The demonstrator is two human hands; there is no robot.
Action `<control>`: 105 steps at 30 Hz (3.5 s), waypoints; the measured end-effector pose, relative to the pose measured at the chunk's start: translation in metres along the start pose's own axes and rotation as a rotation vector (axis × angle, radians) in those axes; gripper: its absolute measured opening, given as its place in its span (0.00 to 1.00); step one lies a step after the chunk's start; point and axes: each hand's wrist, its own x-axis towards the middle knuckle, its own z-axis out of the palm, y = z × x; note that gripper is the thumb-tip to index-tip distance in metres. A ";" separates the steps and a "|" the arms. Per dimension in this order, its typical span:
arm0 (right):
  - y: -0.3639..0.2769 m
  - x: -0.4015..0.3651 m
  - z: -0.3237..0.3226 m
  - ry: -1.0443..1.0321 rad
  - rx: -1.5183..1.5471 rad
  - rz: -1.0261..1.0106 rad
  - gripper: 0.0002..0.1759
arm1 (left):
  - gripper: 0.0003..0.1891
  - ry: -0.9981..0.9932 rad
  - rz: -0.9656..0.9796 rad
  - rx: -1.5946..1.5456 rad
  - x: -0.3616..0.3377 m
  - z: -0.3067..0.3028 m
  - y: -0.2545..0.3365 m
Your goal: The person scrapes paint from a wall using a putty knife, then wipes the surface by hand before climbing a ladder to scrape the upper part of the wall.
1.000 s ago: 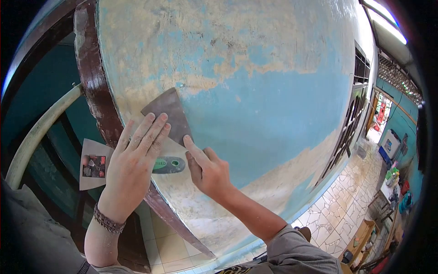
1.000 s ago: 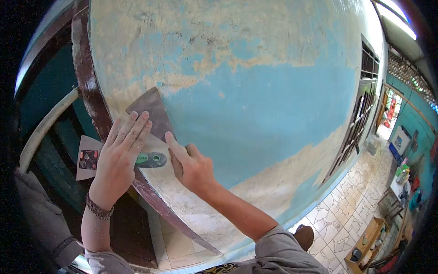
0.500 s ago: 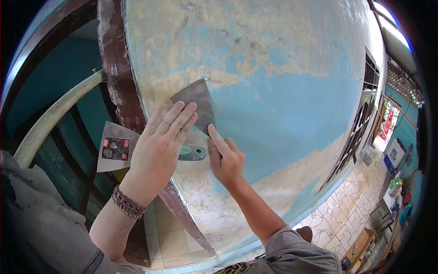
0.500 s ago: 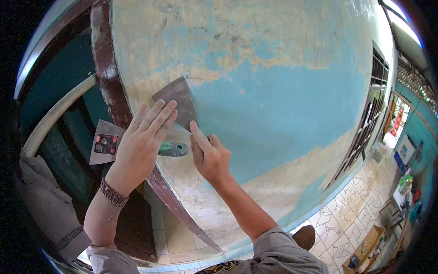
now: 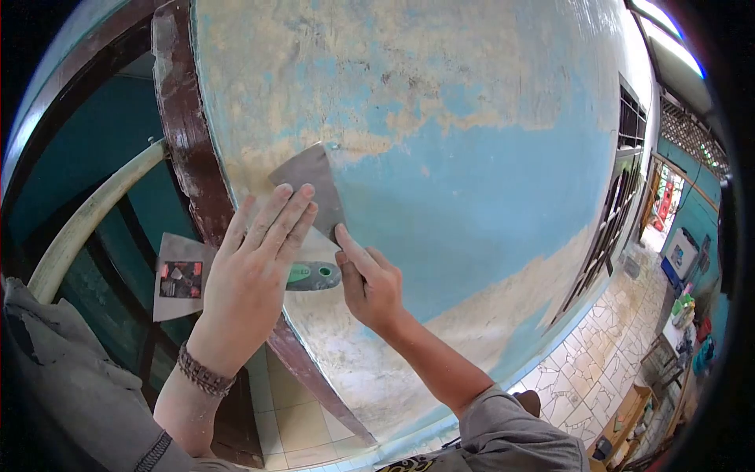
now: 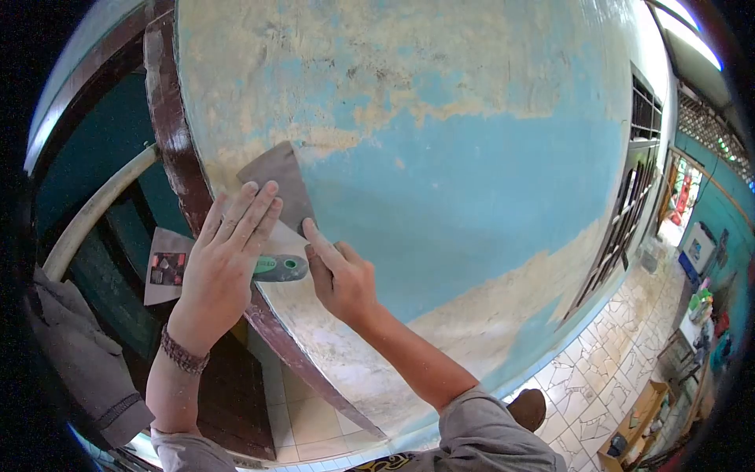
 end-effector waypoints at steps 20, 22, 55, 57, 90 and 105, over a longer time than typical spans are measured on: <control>0.001 -0.003 -0.001 -0.040 0.039 0.037 0.25 | 0.38 -0.010 -0.003 -0.007 0.001 0.002 0.002; -0.001 -0.004 -0.004 -0.070 0.020 0.064 0.24 | 0.38 -0.025 0.002 0.014 -0.001 0.006 0.001; 0.001 -0.005 -0.009 -0.078 -0.021 0.074 0.25 | 0.38 -0.011 0.011 -0.031 0.004 0.014 0.005; -0.001 -0.008 -0.004 -0.036 0.013 0.057 0.26 | 0.39 -0.038 0.013 -0.010 0.001 0.007 0.003; 0.001 -0.004 -0.020 -0.121 -0.009 0.074 0.27 | 0.40 -0.081 -0.014 -0.080 0.004 0.010 0.008; 0.006 0.003 -0.035 -0.200 -0.064 0.066 0.30 | 0.39 -0.090 -0.041 -0.074 0.005 0.007 0.016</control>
